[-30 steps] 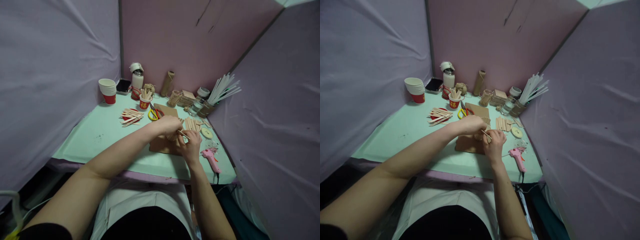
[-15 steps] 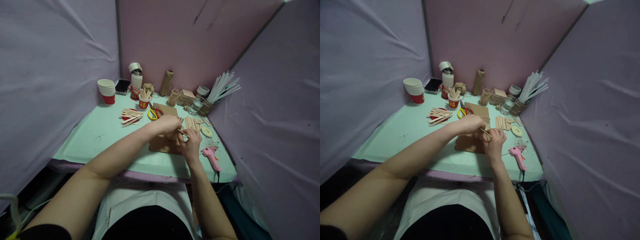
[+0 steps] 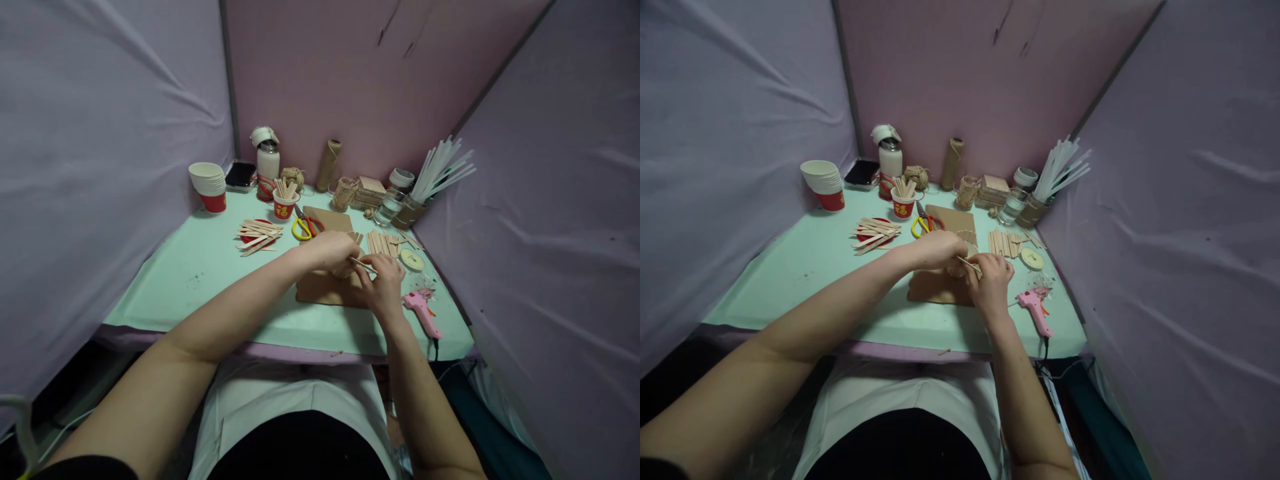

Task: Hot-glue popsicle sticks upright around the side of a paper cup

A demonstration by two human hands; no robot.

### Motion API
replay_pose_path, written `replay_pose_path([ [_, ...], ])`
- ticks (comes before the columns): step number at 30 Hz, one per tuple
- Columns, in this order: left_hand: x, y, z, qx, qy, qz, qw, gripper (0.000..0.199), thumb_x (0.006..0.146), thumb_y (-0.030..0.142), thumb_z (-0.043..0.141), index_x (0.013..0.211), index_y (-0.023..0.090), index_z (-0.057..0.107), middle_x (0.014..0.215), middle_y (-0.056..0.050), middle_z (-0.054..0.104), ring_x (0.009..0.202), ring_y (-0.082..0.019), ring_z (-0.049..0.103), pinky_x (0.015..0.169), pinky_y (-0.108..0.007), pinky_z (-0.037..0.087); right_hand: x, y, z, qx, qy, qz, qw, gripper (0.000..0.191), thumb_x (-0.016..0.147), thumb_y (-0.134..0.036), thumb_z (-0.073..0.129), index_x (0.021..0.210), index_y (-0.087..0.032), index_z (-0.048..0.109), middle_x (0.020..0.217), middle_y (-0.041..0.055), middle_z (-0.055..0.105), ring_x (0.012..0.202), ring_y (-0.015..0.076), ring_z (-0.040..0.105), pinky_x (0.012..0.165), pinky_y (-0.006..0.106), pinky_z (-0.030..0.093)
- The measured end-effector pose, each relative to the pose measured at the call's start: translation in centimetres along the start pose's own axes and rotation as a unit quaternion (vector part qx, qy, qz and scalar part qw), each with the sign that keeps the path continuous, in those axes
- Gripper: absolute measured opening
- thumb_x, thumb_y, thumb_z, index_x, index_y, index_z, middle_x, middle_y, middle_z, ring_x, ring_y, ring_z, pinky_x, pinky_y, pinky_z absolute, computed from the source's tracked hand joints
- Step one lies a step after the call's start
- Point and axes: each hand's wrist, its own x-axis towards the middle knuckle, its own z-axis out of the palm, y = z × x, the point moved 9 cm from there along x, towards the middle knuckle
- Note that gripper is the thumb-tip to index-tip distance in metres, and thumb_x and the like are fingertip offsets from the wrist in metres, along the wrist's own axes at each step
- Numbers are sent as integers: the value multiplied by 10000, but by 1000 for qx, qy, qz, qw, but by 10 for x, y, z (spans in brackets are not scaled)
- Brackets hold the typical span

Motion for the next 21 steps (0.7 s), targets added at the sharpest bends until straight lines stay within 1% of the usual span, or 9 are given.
replay_pose_path([
  [3,0,-4,-5,-35,5,9,999,87,754,209,633,732,178,712,685,-53,669,640,-174,576,551,-265,302,-3,8,-5,70,6,6,997,205,854,-353,622,997,-206,622,1037,85,658,990,248,567,862,404,388],
  [5,-2,-8,-14,-79,16,13,997,90,748,163,623,750,160,713,701,-35,673,654,-149,567,581,-244,325,-8,14,-13,109,35,18,993,220,844,-348,627,1005,-199,618,1067,101,623,995,240,569,810,377,432],
  [6,-3,-11,-20,-110,27,13,993,95,748,155,620,762,149,714,712,-26,674,667,-138,566,602,-233,338,-12,17,-18,122,53,29,991,203,844,-339,624,988,-197,620,1053,99,615,964,230,574,773,361,445],
  [8,-6,-19,-33,-187,55,4,981,106,754,201,636,772,128,711,707,-6,659,685,-129,560,625,-217,357,-21,22,-23,138,80,58,985,154,847,-323,616,934,-196,624,972,77,620,854,202,578,706,335,451],
  [11,-13,-35,-41,-285,92,-35,953,180,728,291,683,748,113,700,673,20,624,675,-124,544,631,-212,380,-31,26,-16,176,67,109,976,133,849,-325,608,863,-194,628,844,44,641,745,177,569,684,322,454],
  [13,-17,-45,-38,-320,108,-70,939,213,693,318,717,720,108,691,641,32,599,655,-120,533,624,-214,387,-35,30,-7,209,49,151,965,152,848,-339,604,844,-191,639,801,36,654,729,174,576,692,320,462],
  [15,-21,-52,-31,-346,115,-94,927,240,672,336,737,726,107,691,640,29,603,653,-122,537,631,-221,401,-38,33,3,246,38,188,950,178,841,-359,606,827,-186,650,780,32,663,713,171,584,685,313,468],
  [19,-26,-57,-18,-411,139,-113,894,299,653,380,749,780,113,704,730,-11,675,719,-147,582,711,-257,458,-41,41,18,305,24,244,920,214,816,-390,622,794,-181,663,733,19,661,681,165,586,646,293,468],
  [21,-27,-59,-12,-428,148,-117,884,316,644,394,754,787,116,705,751,-22,687,734,-155,592,720,-266,470,-43,45,25,326,19,269,906,228,803,-402,634,792,-177,668,719,15,655,663,159,577,627,283,462],
])
